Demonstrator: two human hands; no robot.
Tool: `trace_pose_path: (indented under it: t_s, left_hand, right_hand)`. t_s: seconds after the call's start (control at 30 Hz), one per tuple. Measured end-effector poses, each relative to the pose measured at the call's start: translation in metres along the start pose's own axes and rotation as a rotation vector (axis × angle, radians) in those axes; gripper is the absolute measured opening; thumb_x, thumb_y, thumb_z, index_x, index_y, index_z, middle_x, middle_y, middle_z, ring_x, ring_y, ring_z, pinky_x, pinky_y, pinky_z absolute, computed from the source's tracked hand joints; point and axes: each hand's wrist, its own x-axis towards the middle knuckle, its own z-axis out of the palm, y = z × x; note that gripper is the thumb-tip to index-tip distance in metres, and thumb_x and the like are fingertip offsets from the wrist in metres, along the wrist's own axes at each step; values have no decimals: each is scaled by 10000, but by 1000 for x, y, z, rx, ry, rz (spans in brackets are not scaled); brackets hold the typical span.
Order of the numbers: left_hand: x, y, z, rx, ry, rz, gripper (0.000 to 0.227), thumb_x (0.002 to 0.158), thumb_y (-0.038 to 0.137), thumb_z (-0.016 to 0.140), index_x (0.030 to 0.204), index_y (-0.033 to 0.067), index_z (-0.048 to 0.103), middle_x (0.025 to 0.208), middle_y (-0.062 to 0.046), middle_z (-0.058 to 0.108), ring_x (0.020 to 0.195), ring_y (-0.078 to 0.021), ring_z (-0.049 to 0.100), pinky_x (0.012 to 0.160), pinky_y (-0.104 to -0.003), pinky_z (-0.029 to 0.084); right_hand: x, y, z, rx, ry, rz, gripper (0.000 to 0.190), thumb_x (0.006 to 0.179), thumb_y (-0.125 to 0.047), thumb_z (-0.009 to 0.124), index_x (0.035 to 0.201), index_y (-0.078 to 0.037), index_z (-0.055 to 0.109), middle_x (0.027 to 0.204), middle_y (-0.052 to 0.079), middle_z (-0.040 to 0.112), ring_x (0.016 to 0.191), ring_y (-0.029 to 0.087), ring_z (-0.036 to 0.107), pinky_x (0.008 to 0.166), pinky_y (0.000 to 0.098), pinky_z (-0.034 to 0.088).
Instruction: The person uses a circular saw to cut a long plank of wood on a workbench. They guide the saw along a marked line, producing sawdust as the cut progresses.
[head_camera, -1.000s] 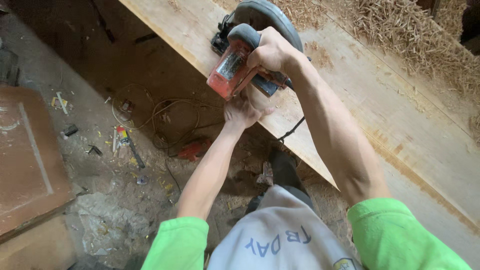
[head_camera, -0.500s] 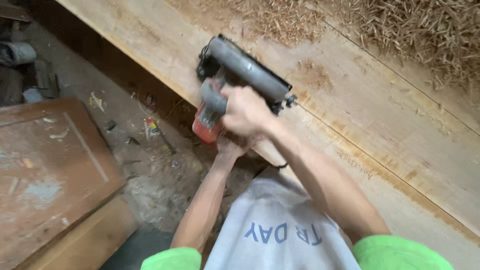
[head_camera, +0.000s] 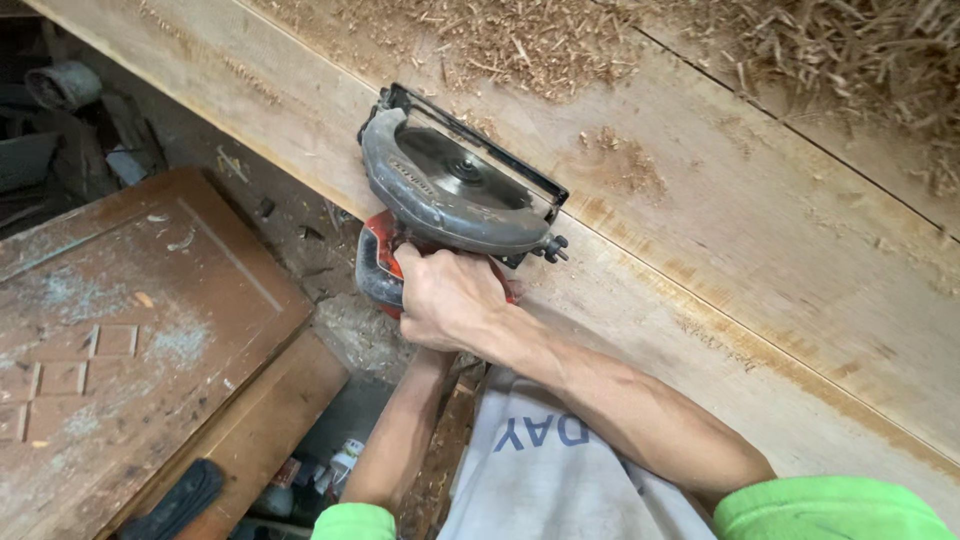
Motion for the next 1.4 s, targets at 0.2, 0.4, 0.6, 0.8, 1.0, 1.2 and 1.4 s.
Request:
trace_pose_path:
  t_s: [0.2, 0.4, 0.6, 0.8, 1.0, 1.2, 1.4]
  left_hand:
    - [16, -25, -2, -855, -400, 539, 411, 1117, 476, 398, 1324, 132, 488, 1145, 15, 582, 1062, -64, 572, 994, -183, 527]
    - [-9, -3, -17, -186, 268, -88, 390, 1063, 390, 387, 1316, 100, 451, 1248, -72, 510, 1170, -120, 530, 1035, -272, 481]
    - [1, -15, -35, 790, 87, 204, 347, 1112, 317, 386, 1321, 58, 483, 1253, -87, 562, 1208, -146, 552, 1034, -299, 468]
    - [-3, -20, -51, 1263, 227, 239, 312, 1072, 296, 445, 1281, 71, 497, 1220, -34, 594, 1172, -118, 594, 988, -280, 516]
    - [-1, -4, -33, 865, 51, 165, 217, 1066, 240, 485, 1179, 59, 525, 1112, -27, 599, 1052, -127, 609, 911, -285, 533]
    - [-3, 2, 11, 914, 22, 175, 144, 1050, 191, 534, 1049, 52, 569, 974, -14, 622, 899, -141, 640, 804, -286, 561]
    - [24, -20, 71, 1985, 1195, 123, 155, 1034, 143, 583, 918, 44, 612, 836, -1, 646, 746, -154, 672, 697, -288, 590]
  right_hand:
    - [1, 1, -2, -9, -20, 7, 428, 715, -87, 676, 1126, 18, 614, 798, 298, 707, 750, 455, 734, 693, 539, 596]
    - [2, 0, 0, -30, -10, 23, 470, 699, -68, 662, 1154, 33, 606, 777, 310, 696, 719, 453, 733, 672, 537, 604]
    - [1, 3, 2, -38, 31, -14, 467, 687, -69, 669, 1141, 25, 617, 753, 305, 696, 713, 459, 728, 672, 543, 597]
    - [3, 4, 5, -4, 74, -47, 434, 670, -67, 681, 1092, 19, 632, 741, 295, 697, 688, 458, 724, 644, 552, 588]
    - [8, 2, 7, 14, 88, -72, 397, 673, -62, 683, 1058, 24, 639, 733, 294, 697, 679, 448, 726, 646, 540, 589]
    - [15, -1, 6, 13, 74, -75, 404, 668, -62, 686, 1057, 36, 636, 723, 299, 693, 673, 454, 724, 639, 543, 589]
    - [20, -3, 6, -1, 74, -71, 380, 674, -56, 684, 1042, 29, 642, 726, 297, 691, 686, 450, 728, 661, 537, 596]
